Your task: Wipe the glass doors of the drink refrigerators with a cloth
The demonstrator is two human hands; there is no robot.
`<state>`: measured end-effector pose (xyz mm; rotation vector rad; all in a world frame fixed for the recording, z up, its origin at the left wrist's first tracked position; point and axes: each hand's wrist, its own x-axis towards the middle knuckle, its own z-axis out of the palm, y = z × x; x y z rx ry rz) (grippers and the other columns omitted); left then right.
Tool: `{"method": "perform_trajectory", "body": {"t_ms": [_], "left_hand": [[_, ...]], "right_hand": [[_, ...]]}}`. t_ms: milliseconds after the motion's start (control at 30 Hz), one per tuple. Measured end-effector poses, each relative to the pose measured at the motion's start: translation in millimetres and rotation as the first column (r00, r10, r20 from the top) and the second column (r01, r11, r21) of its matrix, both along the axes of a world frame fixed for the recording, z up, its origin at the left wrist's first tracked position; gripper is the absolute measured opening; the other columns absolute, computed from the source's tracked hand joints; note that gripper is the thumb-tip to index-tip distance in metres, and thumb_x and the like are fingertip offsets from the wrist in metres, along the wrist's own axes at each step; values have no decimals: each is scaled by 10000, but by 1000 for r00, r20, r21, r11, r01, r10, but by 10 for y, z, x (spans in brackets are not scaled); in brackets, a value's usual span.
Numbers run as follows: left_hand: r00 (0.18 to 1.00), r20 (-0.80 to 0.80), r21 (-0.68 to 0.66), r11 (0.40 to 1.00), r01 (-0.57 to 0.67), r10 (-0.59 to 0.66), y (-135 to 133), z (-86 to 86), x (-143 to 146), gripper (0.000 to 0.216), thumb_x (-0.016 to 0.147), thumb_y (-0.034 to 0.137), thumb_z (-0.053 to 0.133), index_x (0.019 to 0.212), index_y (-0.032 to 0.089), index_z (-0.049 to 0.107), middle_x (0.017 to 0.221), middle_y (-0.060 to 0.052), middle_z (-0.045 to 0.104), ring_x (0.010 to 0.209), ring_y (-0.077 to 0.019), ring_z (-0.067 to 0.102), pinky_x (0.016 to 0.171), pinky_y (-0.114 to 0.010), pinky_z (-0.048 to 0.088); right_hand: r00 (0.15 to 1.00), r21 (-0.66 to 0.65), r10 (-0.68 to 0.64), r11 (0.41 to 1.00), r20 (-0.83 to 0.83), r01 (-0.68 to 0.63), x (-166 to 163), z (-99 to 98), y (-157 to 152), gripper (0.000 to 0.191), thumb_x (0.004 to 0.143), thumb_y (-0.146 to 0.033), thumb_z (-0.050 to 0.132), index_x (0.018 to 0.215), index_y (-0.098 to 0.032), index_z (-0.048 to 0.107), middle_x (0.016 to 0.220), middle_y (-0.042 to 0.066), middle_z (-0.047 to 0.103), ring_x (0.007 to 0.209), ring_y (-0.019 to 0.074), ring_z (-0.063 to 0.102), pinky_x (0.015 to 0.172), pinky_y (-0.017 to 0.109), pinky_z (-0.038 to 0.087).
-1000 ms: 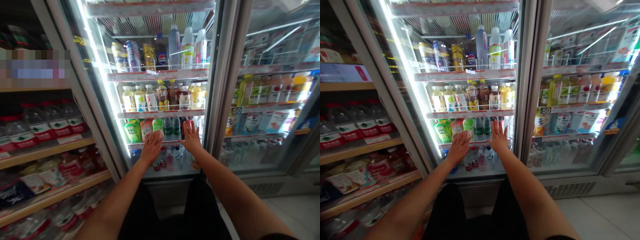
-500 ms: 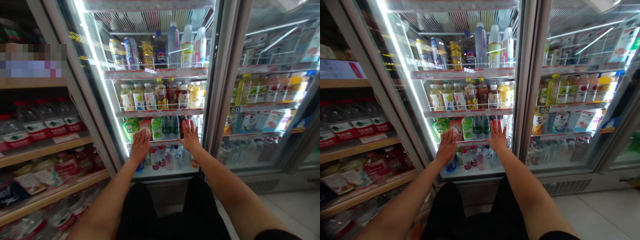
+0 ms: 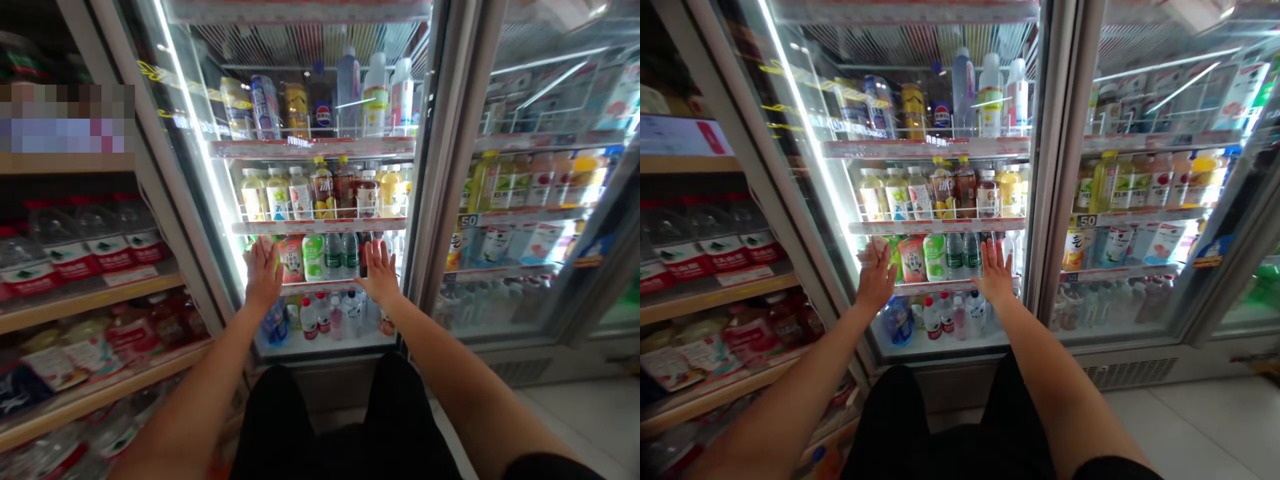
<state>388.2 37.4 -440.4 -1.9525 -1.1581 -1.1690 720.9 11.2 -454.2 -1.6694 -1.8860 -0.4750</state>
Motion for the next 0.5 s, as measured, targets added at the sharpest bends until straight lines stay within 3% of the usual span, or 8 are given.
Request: {"method": "perform_trajectory", "body": {"t_ms": [167, 333, 400, 500], "left_hand": [[999, -9, -24, 999, 31, -32, 2, -67, 4, 646, 1017, 328, 396, 1613, 237, 164, 1697, -118, -71, 1566, -341, 30, 1238, -633, 167], [998, 57, 28, 999, 24, -26, 153, 344, -40, 636, 1014, 352, 400, 1605, 213, 210, 1699, -138, -13, 1567, -352, 13, 1238, -653, 119], [997, 69, 27, 999, 37, -39, 173, 434, 33, 631, 1023, 361, 374, 1610, 220, 188, 1700, -124, -32, 1568, -341, -8, 1243, -643, 112], [999, 0, 16, 998, 54, -54, 109, 307, 239, 623, 1027, 351, 369, 1611, 242, 183, 1700, -103, -51, 1568, -333, -21, 1251, -634, 87]], "right_hand": [[1000, 8, 8, 1000, 5, -8, -8, -2, -4, 1007, 925, -445, 612, 1624, -181, -63, 1700, 124, -48, 1571, 321, -61, 1238, 633, 98], [1000, -7, -2, 1000, 7, 2, -7, 16, -28, 1005, 915, -435, 633, 1628, -169, -23, 1701, 124, -34, 1571, 313, -70, 1243, 623, 91], [1000, -16, 0, 1000, 4, 0, -10, 21, -34, 1018, 909, -436, 644, 1627, -165, -24, 1700, 132, -27, 1570, 314, -75, 1241, 626, 92], [1000, -16, 3, 1000, 0, -3, -17, 15, -31, 1038, 906, -446, 648, 1625, -158, -44, 1700, 142, -22, 1569, 315, -83, 1240, 629, 83]]}}
